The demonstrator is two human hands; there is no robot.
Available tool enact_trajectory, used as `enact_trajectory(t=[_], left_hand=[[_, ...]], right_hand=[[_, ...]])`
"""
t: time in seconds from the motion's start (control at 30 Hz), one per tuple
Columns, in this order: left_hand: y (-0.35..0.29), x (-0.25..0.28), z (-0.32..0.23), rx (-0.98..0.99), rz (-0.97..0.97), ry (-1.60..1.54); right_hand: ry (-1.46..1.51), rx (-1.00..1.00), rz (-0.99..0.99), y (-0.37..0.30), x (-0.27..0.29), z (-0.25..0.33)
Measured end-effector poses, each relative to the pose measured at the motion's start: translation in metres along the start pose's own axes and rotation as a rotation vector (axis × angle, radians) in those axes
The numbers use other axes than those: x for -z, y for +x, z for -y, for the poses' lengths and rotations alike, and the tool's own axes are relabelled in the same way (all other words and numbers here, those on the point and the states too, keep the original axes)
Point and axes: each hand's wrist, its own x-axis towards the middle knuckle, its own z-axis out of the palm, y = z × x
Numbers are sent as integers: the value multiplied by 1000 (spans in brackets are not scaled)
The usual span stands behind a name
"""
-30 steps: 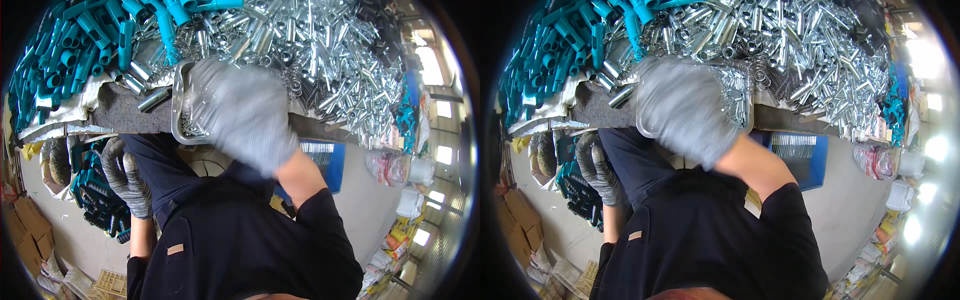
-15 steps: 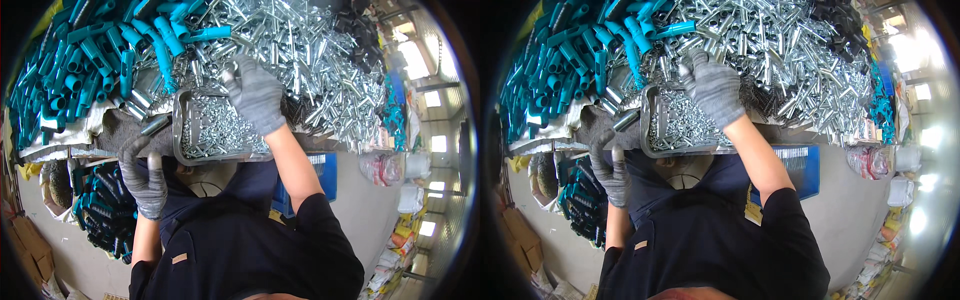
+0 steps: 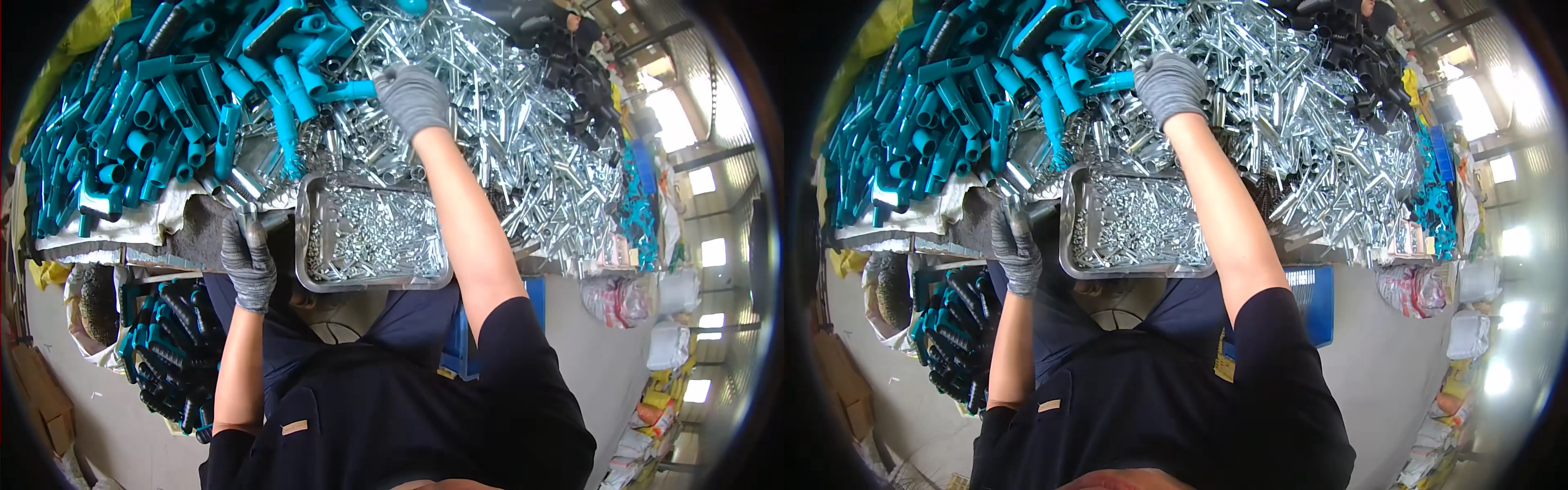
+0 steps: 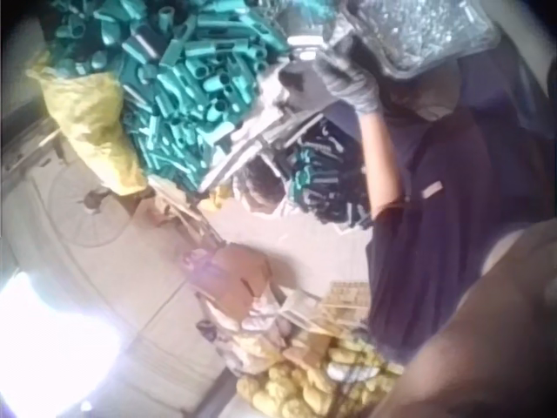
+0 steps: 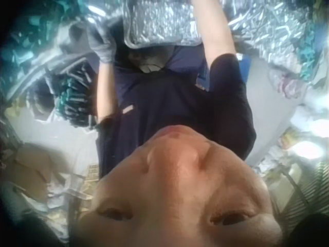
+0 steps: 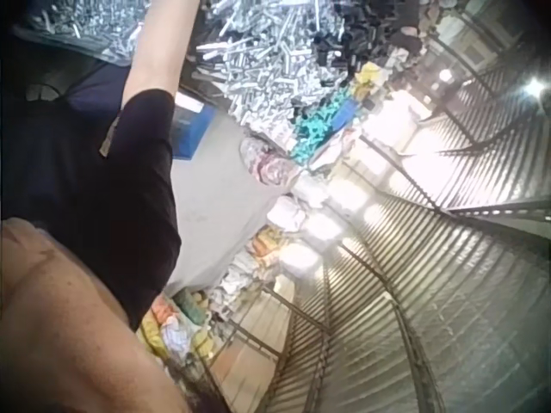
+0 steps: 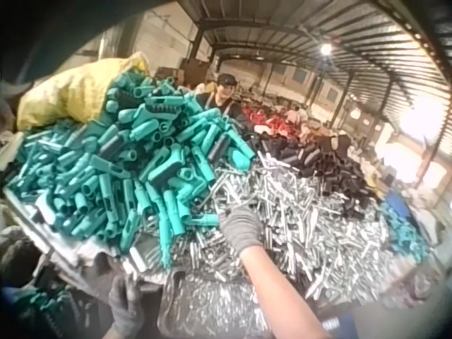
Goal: Assembling teal plastic components with small metal screws at a manual workstation.
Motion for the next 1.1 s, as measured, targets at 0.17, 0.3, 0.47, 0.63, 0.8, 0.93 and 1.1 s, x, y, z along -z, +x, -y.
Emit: enact_trajectory(t=[0.17, 0.3, 0.47, 0.63, 0.8, 0.93, 1.1], left_hand=[[1, 4, -8, 48, 25, 26], [1, 4, -3, 1, -9, 0], [5, 12, -19, 113, 105, -38], [6, 10, -43, 14, 217, -115], [-5, 8, -82, 22, 407, -209], [-2, 14, -104, -68, 679, 12], [-1, 3, -138, -231, 834, 223]], right_hand=[[-29, -30, -273, 4, -10, 27], [-96, 24, -199, 2, -2, 15], [109, 221, -760, -71, 30, -26], [984, 202, -376, -168, 34, -48], [1101, 155, -88, -227, 17, -39], [867, 460, -24, -245, 13, -41], [590, 438, 52, -266, -8, -37]])
